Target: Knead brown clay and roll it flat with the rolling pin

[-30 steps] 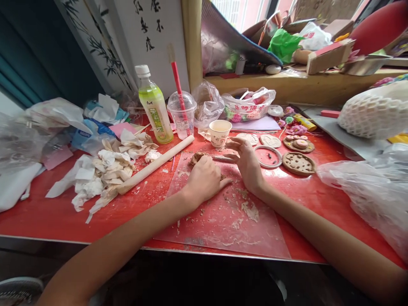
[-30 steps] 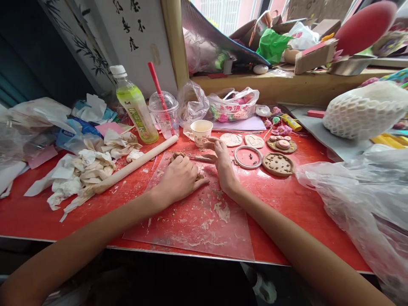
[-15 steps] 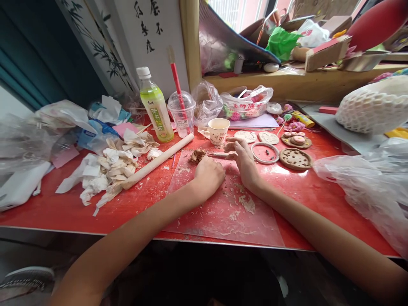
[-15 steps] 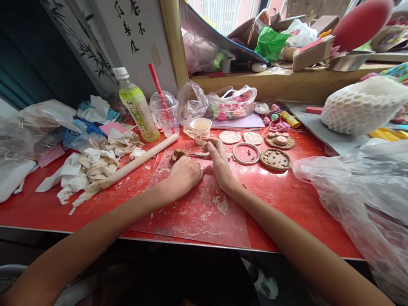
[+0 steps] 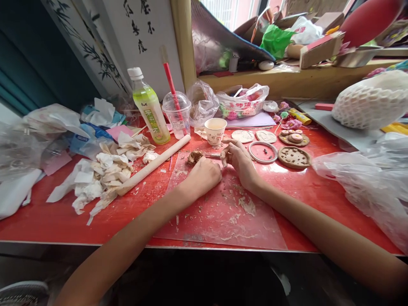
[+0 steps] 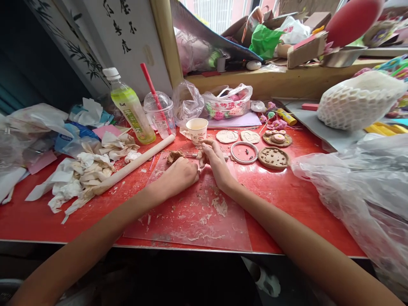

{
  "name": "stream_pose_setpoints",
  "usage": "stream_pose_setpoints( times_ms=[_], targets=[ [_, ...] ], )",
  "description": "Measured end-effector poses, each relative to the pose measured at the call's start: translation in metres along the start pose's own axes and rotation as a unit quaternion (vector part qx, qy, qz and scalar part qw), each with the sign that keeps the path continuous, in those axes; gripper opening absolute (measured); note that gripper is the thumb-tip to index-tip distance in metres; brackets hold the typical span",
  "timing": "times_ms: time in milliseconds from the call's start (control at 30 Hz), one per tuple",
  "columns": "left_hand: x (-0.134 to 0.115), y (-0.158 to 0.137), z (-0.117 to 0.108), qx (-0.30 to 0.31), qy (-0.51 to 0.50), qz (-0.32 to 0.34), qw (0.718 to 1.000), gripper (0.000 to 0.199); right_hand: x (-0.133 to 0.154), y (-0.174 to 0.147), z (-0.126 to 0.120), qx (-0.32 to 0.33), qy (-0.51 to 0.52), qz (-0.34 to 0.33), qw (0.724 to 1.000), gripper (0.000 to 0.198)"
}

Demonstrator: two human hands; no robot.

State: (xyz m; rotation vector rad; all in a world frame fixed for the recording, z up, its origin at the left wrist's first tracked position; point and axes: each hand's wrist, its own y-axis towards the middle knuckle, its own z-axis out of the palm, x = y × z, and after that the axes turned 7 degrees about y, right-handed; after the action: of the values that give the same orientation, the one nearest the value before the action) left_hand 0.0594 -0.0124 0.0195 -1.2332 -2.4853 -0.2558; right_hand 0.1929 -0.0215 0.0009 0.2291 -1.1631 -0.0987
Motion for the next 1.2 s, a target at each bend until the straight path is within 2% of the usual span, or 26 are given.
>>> stream_pose_setpoints(
  times_ms=[133, 233, 300, 333, 467, 533, 667, 800, 900, 1033, 1200],
  targets=[
    [0.005, -0.001, 0.007, -0.043, -0.024, 0.054, 0.997, 0.024, 0.000, 0.001, 0.000, -0.006, 0.000, 0.017, 1.000, 0.024],
    [0.005, -0.004, 0.003, -0.068, -0.051, 0.104, 0.991, 0.027, 0.000, 0.003, -0.002, -0.015, 0.008, 0.021, 1.000, 0.025],
    [0.011, -0.009, -0.003, -0.096, -0.061, 0.101, 0.988, 0.030, 0.000, 0.003, -0.003, -0.019, 0.006, 0.030, 0.999, 0.026],
    [0.016, -0.011, -0.007, -0.117, -0.059, 0.072, 0.989, 0.033, 0.000, 0.003, -0.004, -0.020, 0.002, 0.034, 0.999, 0.027],
    [0.050, -0.021, -0.011, -0.196, -0.031, -0.115, 0.973, 0.039, 0.002, 0.002, -0.003, -0.022, -0.005, 0.034, 0.999, 0.027],
    [0.067, -0.025, -0.006, -0.188, -0.047, -0.146, 0.970, 0.037, 0.002, 0.001, -0.002, -0.022, -0.003, 0.035, 0.999, 0.025],
    [0.084, -0.029, 0.004, -0.147, -0.181, -0.117, 0.965, 0.028, 0.002, 0.001, -0.002, -0.017, -0.001, 0.027, 0.999, 0.023],
    [0.086, -0.033, -0.002, -0.121, -0.276, -0.096, 0.949, 0.023, 0.002, 0.000, -0.002, -0.019, -0.007, 0.038, 0.999, 0.024],
    [0.085, -0.037, -0.010, -0.075, -0.313, -0.091, 0.942, 0.023, 0.003, -0.001, -0.002, -0.017, -0.006, 0.039, 0.999, 0.023],
    [0.085, -0.040, -0.017, -0.032, -0.346, -0.087, 0.934, 0.025, 0.004, -0.002, -0.002, -0.012, -0.008, 0.030, 0.999, 0.021],
    [0.085, -0.040, -0.016, -0.024, -0.355, -0.095, 0.930, 0.025, 0.003, -0.002, -0.002, -0.010, -0.007, 0.031, 0.999, 0.019]
  ],
)
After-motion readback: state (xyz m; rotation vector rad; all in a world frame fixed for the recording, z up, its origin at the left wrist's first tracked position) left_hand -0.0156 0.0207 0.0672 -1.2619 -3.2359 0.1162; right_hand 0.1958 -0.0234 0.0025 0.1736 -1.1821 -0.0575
